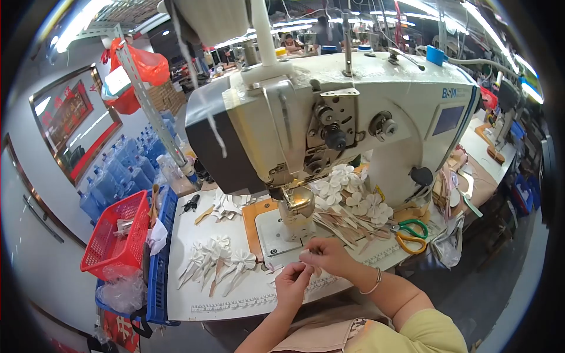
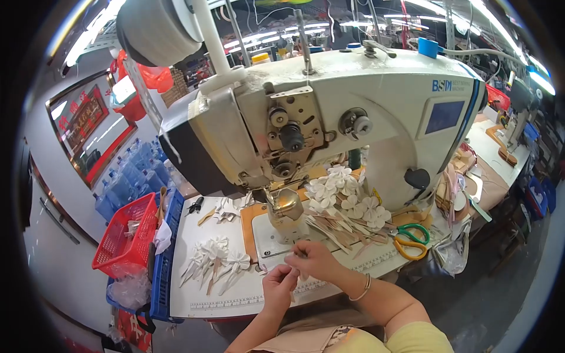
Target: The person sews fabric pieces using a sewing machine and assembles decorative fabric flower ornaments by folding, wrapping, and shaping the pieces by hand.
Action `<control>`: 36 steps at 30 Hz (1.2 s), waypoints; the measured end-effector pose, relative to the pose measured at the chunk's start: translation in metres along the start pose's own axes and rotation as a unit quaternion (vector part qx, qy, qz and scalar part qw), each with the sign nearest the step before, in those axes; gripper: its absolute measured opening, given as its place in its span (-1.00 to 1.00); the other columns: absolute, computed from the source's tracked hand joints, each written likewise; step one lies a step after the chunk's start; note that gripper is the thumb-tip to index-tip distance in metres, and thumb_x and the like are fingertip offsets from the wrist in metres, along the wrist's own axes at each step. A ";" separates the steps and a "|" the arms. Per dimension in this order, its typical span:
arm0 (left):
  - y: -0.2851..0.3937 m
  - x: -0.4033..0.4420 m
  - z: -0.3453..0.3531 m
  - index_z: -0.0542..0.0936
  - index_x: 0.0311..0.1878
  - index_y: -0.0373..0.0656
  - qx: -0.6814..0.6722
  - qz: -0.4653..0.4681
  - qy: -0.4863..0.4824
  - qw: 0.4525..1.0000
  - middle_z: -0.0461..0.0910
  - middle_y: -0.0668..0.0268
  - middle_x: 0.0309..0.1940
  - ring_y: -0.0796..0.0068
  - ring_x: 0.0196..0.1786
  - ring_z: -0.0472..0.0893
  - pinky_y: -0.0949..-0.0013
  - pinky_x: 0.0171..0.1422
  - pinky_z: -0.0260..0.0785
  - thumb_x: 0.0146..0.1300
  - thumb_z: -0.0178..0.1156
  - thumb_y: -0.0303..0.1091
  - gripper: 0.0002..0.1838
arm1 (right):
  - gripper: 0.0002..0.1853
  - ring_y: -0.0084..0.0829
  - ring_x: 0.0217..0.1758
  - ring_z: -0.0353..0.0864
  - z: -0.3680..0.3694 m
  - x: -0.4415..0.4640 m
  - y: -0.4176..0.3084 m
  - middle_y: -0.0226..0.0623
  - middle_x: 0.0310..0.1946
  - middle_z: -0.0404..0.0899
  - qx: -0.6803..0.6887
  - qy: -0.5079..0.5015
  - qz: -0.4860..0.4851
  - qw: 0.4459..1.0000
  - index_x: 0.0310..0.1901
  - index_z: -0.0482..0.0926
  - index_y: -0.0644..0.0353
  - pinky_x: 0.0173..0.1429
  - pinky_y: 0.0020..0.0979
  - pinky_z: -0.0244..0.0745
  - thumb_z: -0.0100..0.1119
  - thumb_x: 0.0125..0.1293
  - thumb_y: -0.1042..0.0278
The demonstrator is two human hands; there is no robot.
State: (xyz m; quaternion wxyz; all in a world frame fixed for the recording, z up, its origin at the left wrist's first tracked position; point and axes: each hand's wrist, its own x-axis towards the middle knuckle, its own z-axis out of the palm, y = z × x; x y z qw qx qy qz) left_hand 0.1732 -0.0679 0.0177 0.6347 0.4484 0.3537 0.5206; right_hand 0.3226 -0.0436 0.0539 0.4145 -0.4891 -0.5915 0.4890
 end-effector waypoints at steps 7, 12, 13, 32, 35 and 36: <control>-0.002 0.003 -0.011 0.54 -0.30 -0.26 -0.145 -0.052 0.039 0.987 0.43 0.44 -0.60 0.70 -0.65 0.26 0.58 -0.56 0.05 0.17 0.16 -0.54 -0.95 | -0.66 -0.68 -0.45 0.46 0.006 -0.011 0.004 -0.49 -0.47 0.47 0.091 -0.021 -0.008 0.996 -0.03 0.45 0.21 -0.41 -0.61 0.34 0.27 0.18 0.35; 0.001 0.007 -0.014 0.54 -0.30 -0.25 -0.086 -0.050 0.016 0.995 0.42 0.49 -0.59 0.76 -0.62 0.26 0.60 -0.54 0.04 0.17 0.20 -0.48 -0.93 | -0.49 -0.57 -0.27 0.55 -0.005 -0.020 -0.007 -0.38 -0.31 0.55 -0.125 -0.010 -0.098 0.987 0.07 0.40 0.17 -0.21 -0.57 0.44 0.37 0.07 0.39; 0.008 0.007 -0.011 0.55 -0.30 -0.23 -0.060 -0.055 0.030 0.996 0.44 0.50 -0.58 0.78 -0.62 0.26 0.61 -0.55 0.04 0.16 0.22 -0.46 -0.92 | -0.48 -0.46 -0.18 0.57 -0.004 -0.022 -0.009 -0.34 -0.17 0.53 -0.148 0.022 -0.120 0.982 0.03 0.46 0.08 -0.16 -0.52 0.48 0.42 -0.01 0.34; 0.055 0.055 -0.006 0.61 -0.27 -0.25 0.179 -0.074 -0.180 0.964 0.57 0.46 -0.47 0.81 -0.46 0.44 0.69 -0.44 0.21 0.18 0.28 -0.36 -0.85 | -0.68 -0.47 -0.46 0.62 -0.048 -0.005 -0.028 -0.47 -0.35 0.58 -0.320 0.007 -0.414 0.852 -0.25 0.58 0.05 -0.40 -0.50 0.55 0.39 -0.12 0.50; 0.070 0.075 -0.006 0.63 -0.27 -0.26 0.248 -0.034 -0.170 0.953 0.59 0.47 -0.49 0.79 -0.44 0.47 0.64 -0.35 0.30 0.16 0.29 -0.30 -0.80 | -0.69 -0.46 -0.44 0.61 -0.054 0.015 -0.037 -0.45 -0.35 0.58 -0.276 0.010 -0.443 0.853 -0.26 0.58 0.06 -0.40 -0.51 0.55 0.36 -0.12 0.54; 0.080 0.081 -0.004 0.63 -0.27 -0.27 0.253 -0.025 -0.157 0.954 0.59 0.46 -0.48 0.79 -0.43 0.47 0.64 -0.35 0.31 0.16 0.30 -0.30 -0.79 | -0.70 -0.45 -0.42 0.61 -0.055 0.020 -0.046 -0.46 -0.34 0.58 -0.278 0.031 -0.466 0.840 -0.29 0.59 0.07 -0.38 -0.49 0.55 0.36 -0.12 0.56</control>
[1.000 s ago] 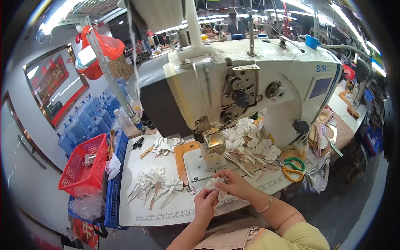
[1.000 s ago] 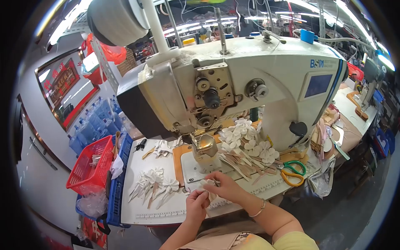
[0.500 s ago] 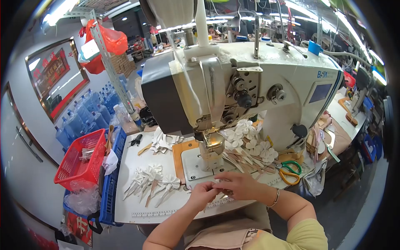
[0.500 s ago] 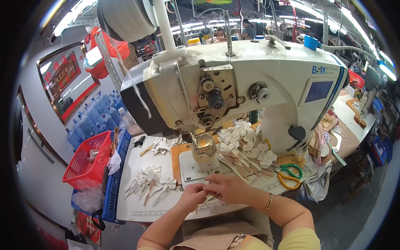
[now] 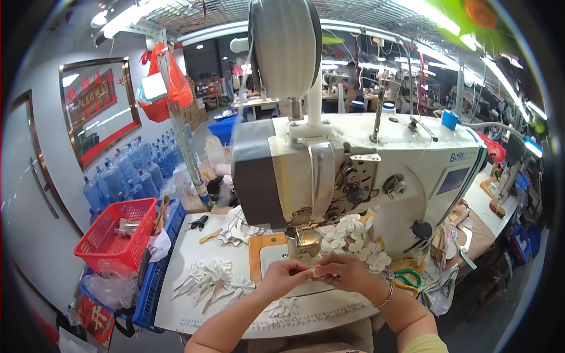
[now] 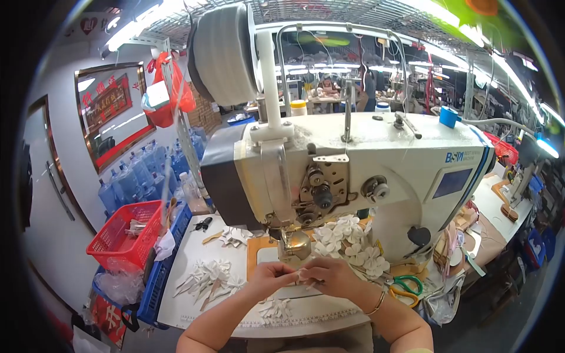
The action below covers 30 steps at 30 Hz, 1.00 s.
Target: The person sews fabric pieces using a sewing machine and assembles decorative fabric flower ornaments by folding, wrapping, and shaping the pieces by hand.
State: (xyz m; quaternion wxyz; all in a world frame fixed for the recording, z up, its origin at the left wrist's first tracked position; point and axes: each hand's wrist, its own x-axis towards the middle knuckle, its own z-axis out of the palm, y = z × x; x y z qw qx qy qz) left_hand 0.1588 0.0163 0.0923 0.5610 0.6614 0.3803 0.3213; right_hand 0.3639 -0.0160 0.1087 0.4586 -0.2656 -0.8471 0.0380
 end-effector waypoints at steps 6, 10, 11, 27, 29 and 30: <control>0.043 0.021 -0.024 0.61 -0.35 -0.26 0.024 0.014 0.054 0.998 0.57 0.42 -0.49 0.72 -0.43 0.49 0.63 -0.35 0.32 0.09 0.36 -0.25 -0.75 | -0.70 -0.38 -0.35 0.61 0.000 0.035 0.023 -0.50 -0.33 0.57 -0.127 0.033 -0.047 0.990 -0.25 0.59 -0.05 -0.36 -0.44 0.54 0.35 -0.10 0.45; 0.048 0.039 -0.037 0.60 -0.40 -0.24 0.028 -0.046 0.055 0.997 0.52 0.44 -0.56 0.72 -0.54 0.41 0.60 -0.50 0.18 0.04 0.38 -0.31 -0.79 | -0.66 -0.32 -0.34 0.64 0.003 0.042 0.038 -0.38 -0.30 0.63 -0.115 0.030 -0.027 0.993 -0.27 0.61 0.03 -0.31 -0.41 0.58 0.39 -0.18 0.51; 0.045 0.045 -0.041 0.60 -0.40 -0.23 -0.039 -0.061 0.028 0.997 0.50 0.45 -0.57 0.72 -0.58 0.38 0.58 -0.54 0.12 0.02 0.38 -0.34 -0.81 | -0.68 -0.31 -0.36 0.65 0.002 0.043 0.040 -0.36 -0.29 0.65 -0.086 0.024 -0.016 0.996 -0.27 0.61 0.03 -0.30 -0.42 0.59 0.39 -0.15 0.50; 0.022 0.049 -0.037 0.53 -0.30 -0.26 -0.172 0.009 0.077 0.982 0.44 0.39 -0.60 0.70 -0.64 0.30 0.53 -0.60 0.04 0.06 0.22 -0.53 -0.88 | -0.81 -0.32 -0.35 0.65 -0.004 0.054 0.046 -0.39 -0.33 0.66 -0.075 -0.001 -0.017 0.997 -0.25 0.64 0.03 -0.31 -0.38 0.57 0.32 0.04 0.39; 0.019 0.052 -0.040 0.52 -0.28 -0.26 -0.189 -0.011 0.062 0.980 0.46 0.38 -0.57 0.70 -0.63 0.31 0.54 -0.59 0.04 0.06 0.21 -0.55 -0.86 | -0.81 -0.32 -0.36 0.65 -0.005 0.055 0.045 -0.39 -0.32 0.66 -0.077 -0.001 -0.015 0.997 -0.25 0.64 0.02 -0.31 -0.39 0.57 0.32 0.04 0.38; 0.018 0.052 -0.041 0.51 -0.26 -0.26 -0.206 -0.031 0.046 0.977 0.47 0.37 -0.55 0.70 -0.62 0.31 0.56 -0.59 0.04 0.06 0.19 -0.58 -0.85 | -0.81 -0.32 -0.37 0.65 -0.005 0.055 0.044 -0.39 -0.32 0.66 -0.081 0.000 -0.012 0.997 -0.25 0.65 0.01 -0.32 -0.39 0.58 0.32 0.05 0.38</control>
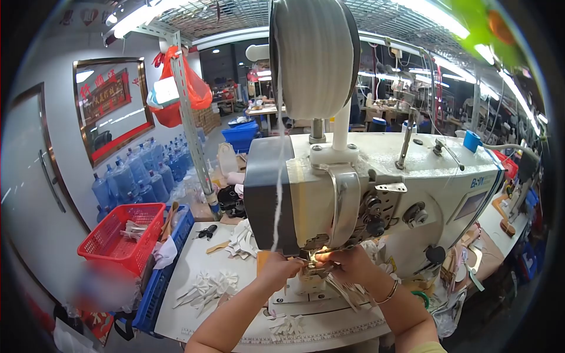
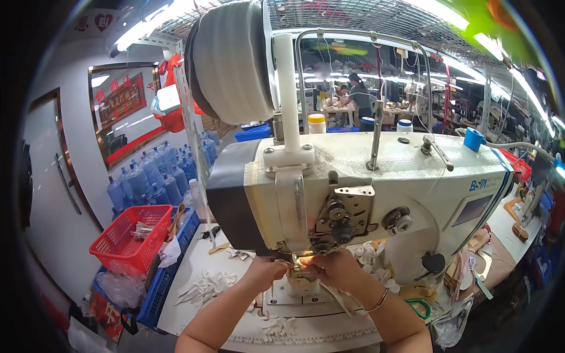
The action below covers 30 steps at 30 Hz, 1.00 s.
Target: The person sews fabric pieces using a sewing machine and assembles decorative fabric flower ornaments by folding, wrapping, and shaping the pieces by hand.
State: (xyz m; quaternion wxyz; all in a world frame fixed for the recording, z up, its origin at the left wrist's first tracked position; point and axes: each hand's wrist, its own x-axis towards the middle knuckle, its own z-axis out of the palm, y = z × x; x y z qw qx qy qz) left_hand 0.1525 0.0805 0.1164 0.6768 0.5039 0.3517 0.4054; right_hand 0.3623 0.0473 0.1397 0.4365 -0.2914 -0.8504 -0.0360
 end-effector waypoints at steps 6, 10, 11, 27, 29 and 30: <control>-0.007 -0.001 -0.005 0.52 -0.20 -0.25 -0.006 0.026 -0.021 0.999 0.53 0.36 -0.45 0.72 -0.55 0.35 0.60 -0.54 0.08 0.05 0.16 -0.62 -0.79 | -0.79 -0.31 -0.32 0.69 -0.001 0.000 -0.005 -0.28 -0.41 0.67 0.005 -0.007 0.031 0.999 -0.28 0.67 0.07 -0.24 -0.42 0.62 0.36 -0.02 0.46; -0.010 0.000 -0.004 0.53 -0.17 -0.22 0.001 0.061 -0.026 0.998 0.54 0.37 -0.42 0.72 -0.53 0.35 0.61 -0.53 0.08 0.05 0.16 -0.63 -0.76 | -0.81 -0.29 -0.35 0.69 -0.001 0.000 -0.006 -0.26 -0.40 0.67 0.016 -0.014 0.045 0.999 -0.30 0.66 0.09 -0.28 -0.43 0.61 0.36 -0.02 0.46; -0.009 0.000 -0.004 0.52 -0.16 -0.21 0.005 0.061 -0.027 0.998 0.54 0.38 -0.42 0.73 -0.53 0.35 0.61 -0.53 0.08 0.04 0.16 -0.64 -0.74 | -0.81 -0.31 -0.39 0.67 0.001 -0.003 -0.003 -0.32 -0.35 0.67 0.013 -0.020 0.049 0.999 -0.26 0.65 0.05 -0.31 -0.42 0.59 0.33 0.02 0.41; -0.006 -0.001 -0.005 0.56 -0.20 -0.19 0.024 0.057 -0.032 0.998 0.55 0.41 -0.41 0.74 -0.50 0.36 0.60 -0.51 0.11 0.02 0.16 -0.65 -0.75 | -0.78 -0.32 -0.37 0.69 0.002 -0.004 -0.005 -0.26 -0.38 0.67 0.000 -0.013 0.040 0.999 -0.26 0.63 0.10 -0.30 -0.43 0.62 0.33 -0.01 0.48; -0.009 0.005 -0.008 0.57 -0.20 -0.20 0.035 0.066 -0.026 0.997 0.55 0.42 -0.40 0.74 -0.47 0.39 0.60 -0.49 0.13 0.01 0.15 -0.66 -0.75 | -0.79 -0.32 -0.37 0.69 0.007 -0.008 -0.002 -0.25 -0.38 0.67 -0.002 -0.010 0.063 0.998 -0.27 0.62 0.11 -0.31 -0.43 0.61 0.34 -0.01 0.48; -0.010 0.007 -0.009 0.57 -0.20 -0.20 0.048 0.076 -0.020 0.996 0.56 0.42 -0.39 0.75 -0.45 0.41 0.60 -0.48 0.14 0.01 0.15 -0.66 -0.75 | -0.80 -0.32 -0.38 0.69 0.009 -0.009 -0.002 -0.24 -0.39 0.67 -0.004 -0.006 0.085 0.996 -0.28 0.62 0.11 -0.32 -0.43 0.60 0.34 -0.01 0.47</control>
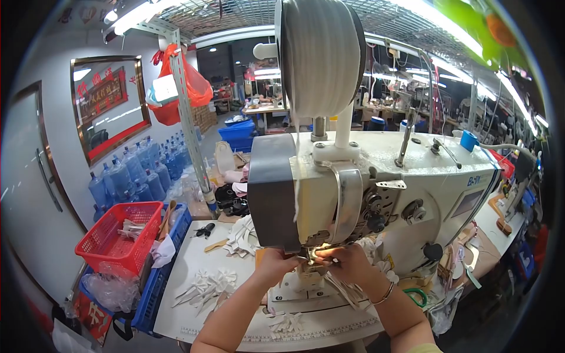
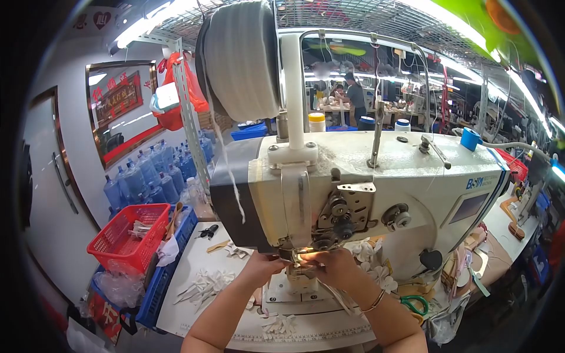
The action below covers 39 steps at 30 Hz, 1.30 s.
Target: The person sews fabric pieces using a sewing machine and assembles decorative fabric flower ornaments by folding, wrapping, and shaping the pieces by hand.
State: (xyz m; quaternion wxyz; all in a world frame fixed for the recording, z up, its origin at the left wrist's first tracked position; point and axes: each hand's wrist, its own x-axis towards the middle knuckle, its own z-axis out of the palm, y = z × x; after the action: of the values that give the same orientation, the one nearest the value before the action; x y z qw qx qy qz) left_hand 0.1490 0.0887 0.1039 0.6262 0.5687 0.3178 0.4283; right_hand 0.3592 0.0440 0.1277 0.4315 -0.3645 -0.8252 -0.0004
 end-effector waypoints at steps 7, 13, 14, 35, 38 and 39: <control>0.007 -0.007 0.006 0.55 -0.13 -0.23 0.031 0.017 0.006 0.999 0.59 0.40 -0.30 0.67 -0.25 0.54 0.56 -0.27 0.32 0.03 0.15 -0.66 -0.71 | -0.81 -0.26 -0.50 0.63 0.006 -0.003 -0.001 -0.28 -0.50 0.64 0.031 0.057 0.003 0.998 -0.28 0.64 0.06 -0.41 -0.35 0.53 0.32 0.00 0.38; 0.008 -0.010 0.007 0.55 -0.13 -0.24 0.076 0.045 -0.004 0.996 0.60 0.40 -0.32 0.65 -0.25 0.55 0.54 -0.20 0.35 0.10 0.26 -0.52 -0.76 | -0.83 -0.24 -0.48 0.62 0.008 -0.002 0.000 -0.26 -0.52 0.61 0.062 0.070 0.007 0.996 -0.31 0.64 0.08 -0.39 -0.34 0.52 0.32 0.00 0.34; 0.004 -0.009 0.005 0.56 -0.17 -0.26 0.108 0.049 0.004 0.993 0.61 0.38 -0.38 0.67 -0.28 0.55 0.54 -0.22 0.36 0.10 0.26 -0.50 -0.79 | -0.83 -0.24 -0.47 0.62 0.007 -0.002 0.000 -0.26 -0.52 0.62 0.060 0.058 0.015 0.996 -0.31 0.64 0.09 -0.39 -0.34 0.51 0.32 0.01 0.34; -0.034 -0.117 0.020 0.54 -0.14 -0.31 -0.148 -0.014 0.255 0.955 0.56 0.31 -0.37 0.60 -0.45 0.57 0.57 -0.37 0.46 0.23 0.23 -0.32 -0.75 | -0.50 -0.28 -0.38 0.54 0.053 -0.056 -0.087 -0.26 -0.35 0.51 -0.049 0.004 0.059 0.997 0.11 0.46 0.12 -0.33 -0.34 0.46 0.30 0.09 0.35; -0.040 -0.130 0.023 0.55 -0.13 -0.34 -0.169 -0.001 0.239 0.956 0.57 0.30 -0.41 0.59 -0.44 0.57 0.54 -0.36 0.49 0.25 0.19 -0.38 -0.78 | -0.61 -0.25 -0.39 0.56 0.071 -0.053 -0.088 -0.25 -0.36 0.53 -0.036 0.063 0.016 0.997 -0.01 0.48 0.15 -0.36 -0.33 0.46 0.30 0.09 0.35; -0.041 -0.133 0.023 0.55 -0.13 -0.34 -0.171 0.002 0.239 0.956 0.57 0.30 -0.41 0.59 -0.44 0.57 0.54 -0.36 0.49 0.25 0.19 -0.38 -0.78 | -0.68 -0.23 -0.40 0.57 0.074 -0.052 -0.089 -0.23 -0.36 0.55 -0.023 0.069 0.012 0.997 -0.12 0.48 0.15 -0.39 -0.32 0.46 0.31 0.08 0.36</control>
State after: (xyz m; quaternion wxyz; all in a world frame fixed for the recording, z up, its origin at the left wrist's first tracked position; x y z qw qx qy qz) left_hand 0.1192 -0.0398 0.0554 0.6190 0.3350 0.3792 0.6006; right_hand 0.2715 -0.0289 0.0720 0.4786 -0.3838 -0.7887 -0.0395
